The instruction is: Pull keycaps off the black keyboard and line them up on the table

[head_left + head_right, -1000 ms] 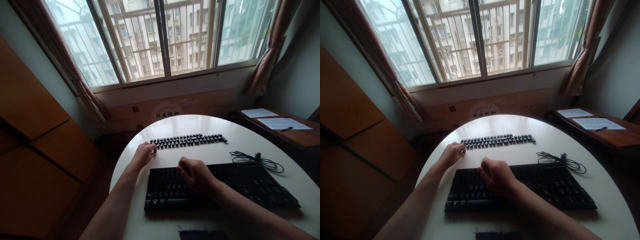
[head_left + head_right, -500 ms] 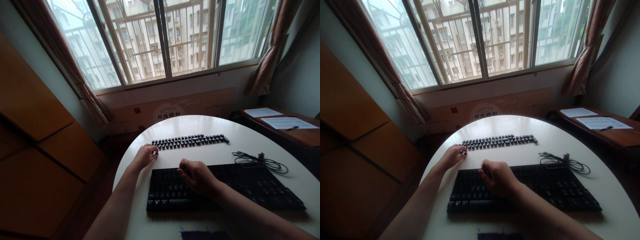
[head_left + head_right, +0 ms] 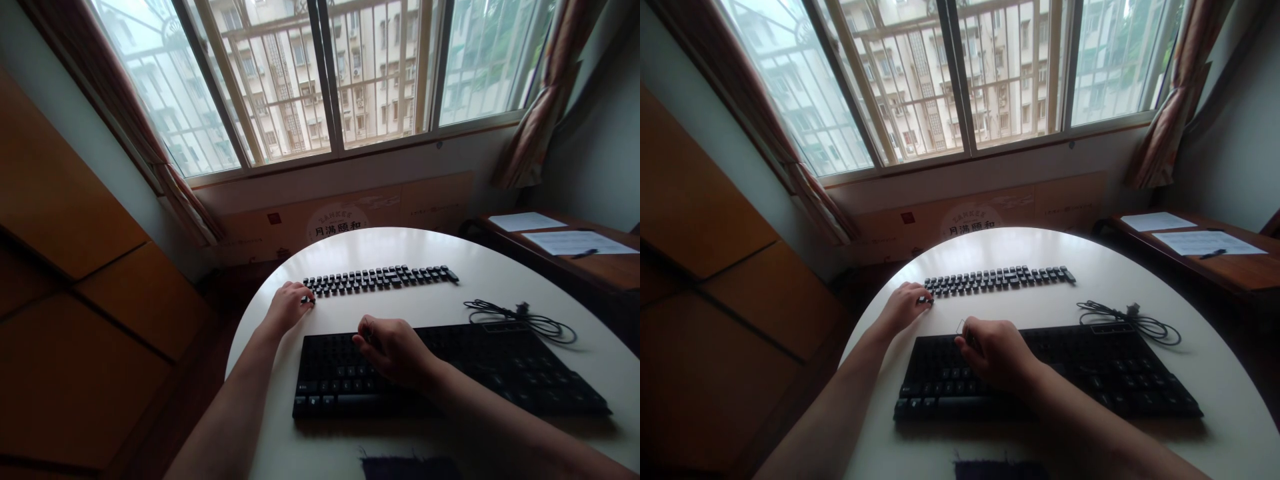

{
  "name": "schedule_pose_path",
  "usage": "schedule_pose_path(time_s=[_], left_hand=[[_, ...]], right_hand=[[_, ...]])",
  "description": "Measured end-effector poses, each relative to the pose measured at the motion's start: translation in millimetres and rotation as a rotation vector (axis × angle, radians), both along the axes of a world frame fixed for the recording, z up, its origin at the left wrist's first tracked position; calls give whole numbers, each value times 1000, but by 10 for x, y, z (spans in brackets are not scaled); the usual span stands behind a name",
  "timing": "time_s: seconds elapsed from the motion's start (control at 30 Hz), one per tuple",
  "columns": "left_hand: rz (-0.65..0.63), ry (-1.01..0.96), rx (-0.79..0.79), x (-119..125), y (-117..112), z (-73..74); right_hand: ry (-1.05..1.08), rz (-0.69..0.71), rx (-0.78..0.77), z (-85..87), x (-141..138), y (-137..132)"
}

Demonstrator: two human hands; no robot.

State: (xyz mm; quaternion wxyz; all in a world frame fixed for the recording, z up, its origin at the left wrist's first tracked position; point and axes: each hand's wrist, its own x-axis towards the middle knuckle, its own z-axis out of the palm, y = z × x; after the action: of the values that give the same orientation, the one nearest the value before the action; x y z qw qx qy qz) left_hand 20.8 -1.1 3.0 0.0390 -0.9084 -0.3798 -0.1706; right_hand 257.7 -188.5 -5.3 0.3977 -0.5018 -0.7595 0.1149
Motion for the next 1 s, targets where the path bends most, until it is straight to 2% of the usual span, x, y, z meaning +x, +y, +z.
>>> schedule_pose_path(time_s=[0.2,0.5,0.67,0.77,0.9,1.0], left_hand=[[59,30,53,-7,29,-18],[57,-18,40,50,44,-39],[50,-80,30,-27,21,14],[113,-196,57,-105,2,90],[183,-331,112,-25,-142,189],[82,-315,69,209,-368,210]], right_hand=[[5,-2,-2,11,4,-13],[-13,-14,5,-8,-8,8],[-2,-12,12,7,-9,4],[8,-11,16,9,-9,8],[28,-10,13,20,15,2],[116,10,-9,70,30,-31]])
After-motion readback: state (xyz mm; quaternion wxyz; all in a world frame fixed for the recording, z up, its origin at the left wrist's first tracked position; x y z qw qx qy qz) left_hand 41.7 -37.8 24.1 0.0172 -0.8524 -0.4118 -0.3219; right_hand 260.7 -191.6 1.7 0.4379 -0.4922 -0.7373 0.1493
